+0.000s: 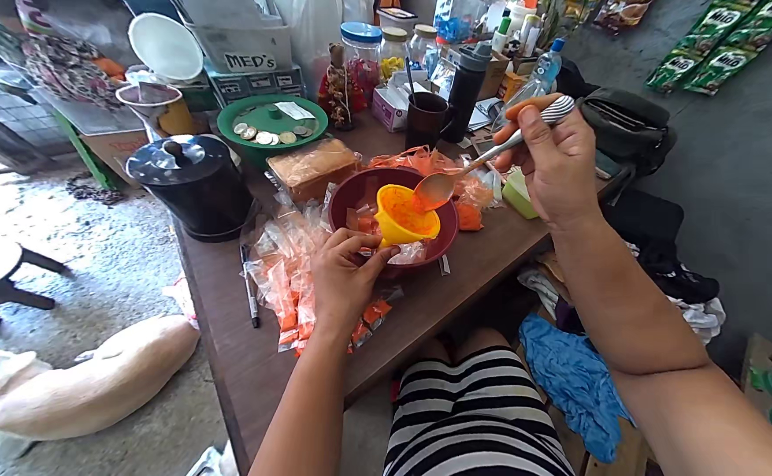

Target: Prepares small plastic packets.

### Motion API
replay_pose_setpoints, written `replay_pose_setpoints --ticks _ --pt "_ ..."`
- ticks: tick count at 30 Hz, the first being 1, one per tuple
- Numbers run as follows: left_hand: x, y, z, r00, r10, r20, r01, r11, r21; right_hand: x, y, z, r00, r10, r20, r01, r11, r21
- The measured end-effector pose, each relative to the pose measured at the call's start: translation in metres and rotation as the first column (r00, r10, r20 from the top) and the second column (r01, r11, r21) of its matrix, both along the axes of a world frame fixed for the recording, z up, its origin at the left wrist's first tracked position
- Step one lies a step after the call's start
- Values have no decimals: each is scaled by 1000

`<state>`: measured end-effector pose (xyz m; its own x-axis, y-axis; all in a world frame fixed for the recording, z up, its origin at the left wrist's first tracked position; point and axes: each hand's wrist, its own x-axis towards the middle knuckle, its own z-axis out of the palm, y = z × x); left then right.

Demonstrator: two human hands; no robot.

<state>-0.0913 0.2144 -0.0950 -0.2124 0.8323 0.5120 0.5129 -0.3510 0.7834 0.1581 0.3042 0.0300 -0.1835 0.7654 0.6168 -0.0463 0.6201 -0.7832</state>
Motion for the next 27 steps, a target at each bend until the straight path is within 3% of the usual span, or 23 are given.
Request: replay_pose_setpoints --ticks 13,20,27 --pt "0 0 1 1000 -3 14 3 1000 2 8 6 8 996 -41 -76 32 992 -123" --pt "1 -1 3 999 3 45 -3 1000 -10 57 45 7 960 -270 -77 250 947 -202" --pt "1 -1 2 999 3 48 -3 1000 5 97 71 -22 860 -479 174 507 842 -185"
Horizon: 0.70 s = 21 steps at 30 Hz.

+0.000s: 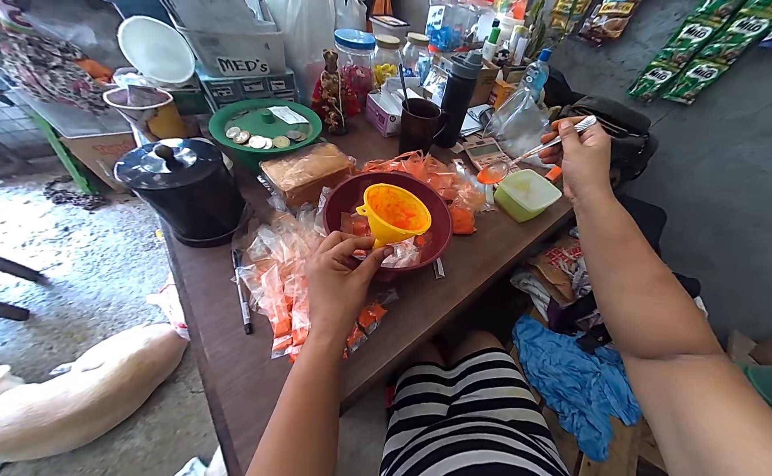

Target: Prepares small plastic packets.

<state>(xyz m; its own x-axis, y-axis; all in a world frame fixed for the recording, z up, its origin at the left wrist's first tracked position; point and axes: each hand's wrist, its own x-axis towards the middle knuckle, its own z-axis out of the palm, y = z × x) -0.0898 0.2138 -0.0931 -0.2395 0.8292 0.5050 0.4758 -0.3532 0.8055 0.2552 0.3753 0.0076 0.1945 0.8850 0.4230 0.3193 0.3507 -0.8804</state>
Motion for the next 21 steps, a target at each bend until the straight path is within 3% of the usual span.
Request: replay_pose_setpoints --ticks 5,13,18,21 --pt "-3 1 -3 1000 -14 7 14 1000 25 -14 7 -7 966 21 259 -2 997 -76" --pt "-3 3 -5 996 -37 82 28 995 99 -54 23 -38 925 272 266 -143 897 -419" --pt "-4 1 0 980 -85 180 63 990 129 -45 30 -53 944 141 299 -6 912 -411" --pt "-4 1 1 959 -130 251 99 986 135 -39 24 -54 978 70 197 25 895 -445"
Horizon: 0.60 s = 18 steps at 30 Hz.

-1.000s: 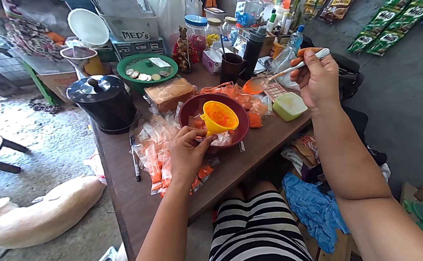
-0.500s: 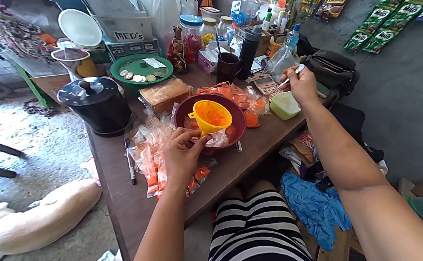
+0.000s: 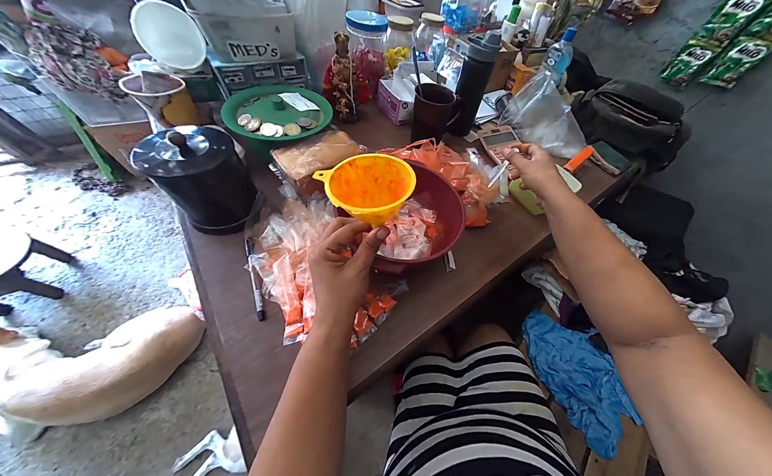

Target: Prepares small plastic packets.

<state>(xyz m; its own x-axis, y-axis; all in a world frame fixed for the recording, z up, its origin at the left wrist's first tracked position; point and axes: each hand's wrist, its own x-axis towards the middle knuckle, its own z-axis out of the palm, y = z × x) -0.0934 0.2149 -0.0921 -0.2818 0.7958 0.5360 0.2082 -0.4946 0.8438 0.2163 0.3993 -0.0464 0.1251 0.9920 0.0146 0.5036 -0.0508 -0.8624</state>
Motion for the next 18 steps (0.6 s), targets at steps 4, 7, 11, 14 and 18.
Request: replay_pose_setpoints --ticks 4,7,11,14,18 --pt "0 -1 2 995 -35 88 34 999 13 5 -7 0 989 -46 -144 29 992 -120" --pt "1 -1 2 995 -44 85 41 999 30 4 -21 -1 977 -85 -196 88 996 3" --pt "3 -6 1 993 -109 51 102 987 122 -8 -83 2 981 28 -190 26 961 275" --pt "9 -10 0 985 -169 -46 174 967 187 -13 -138 -9 959 248 -136 -181 906 382" --pt "25 -17 7 953 -278 -124 300 927 227 -16 -198 -22 864 503 22 -440 734 518"
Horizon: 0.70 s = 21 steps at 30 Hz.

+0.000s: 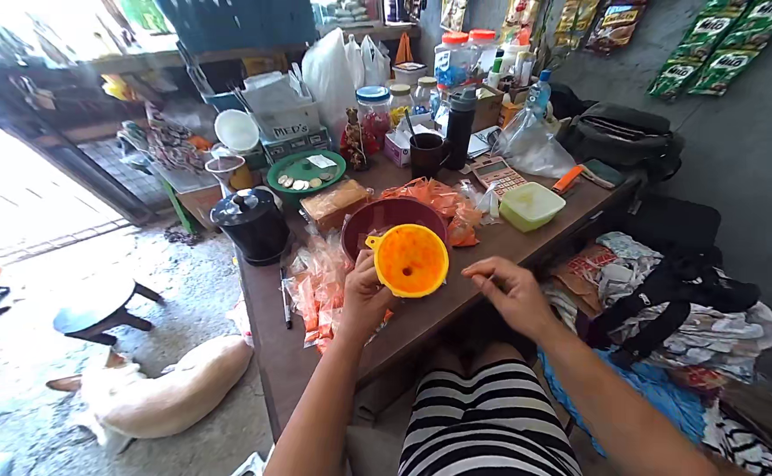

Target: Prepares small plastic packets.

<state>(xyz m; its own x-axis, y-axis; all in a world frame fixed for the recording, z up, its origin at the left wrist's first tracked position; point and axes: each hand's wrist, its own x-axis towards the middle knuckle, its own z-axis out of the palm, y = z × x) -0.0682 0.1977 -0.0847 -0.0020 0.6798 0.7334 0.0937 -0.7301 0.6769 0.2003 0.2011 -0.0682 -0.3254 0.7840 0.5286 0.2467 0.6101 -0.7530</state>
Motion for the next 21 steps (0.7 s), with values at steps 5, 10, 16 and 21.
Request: replay_pose_setpoints --ticks 5,10,16,21 --pt "32 -30 18 990 83 -112 -73 994 84 0 -40 17 979 -48 -196 99 960 263" --pt "65 -53 16 999 40 -37 -42 998 -52 -11 -62 40 974 162 -160 -128 970 205" --pt "83 -67 47 980 -145 136 170 966 -194 10 -51 24 934 248 -257 -243 969 55" --pt "92 -73 65 972 -188 140 218 946 -239 6 -57 3 912 352 -208 -358 934 8"
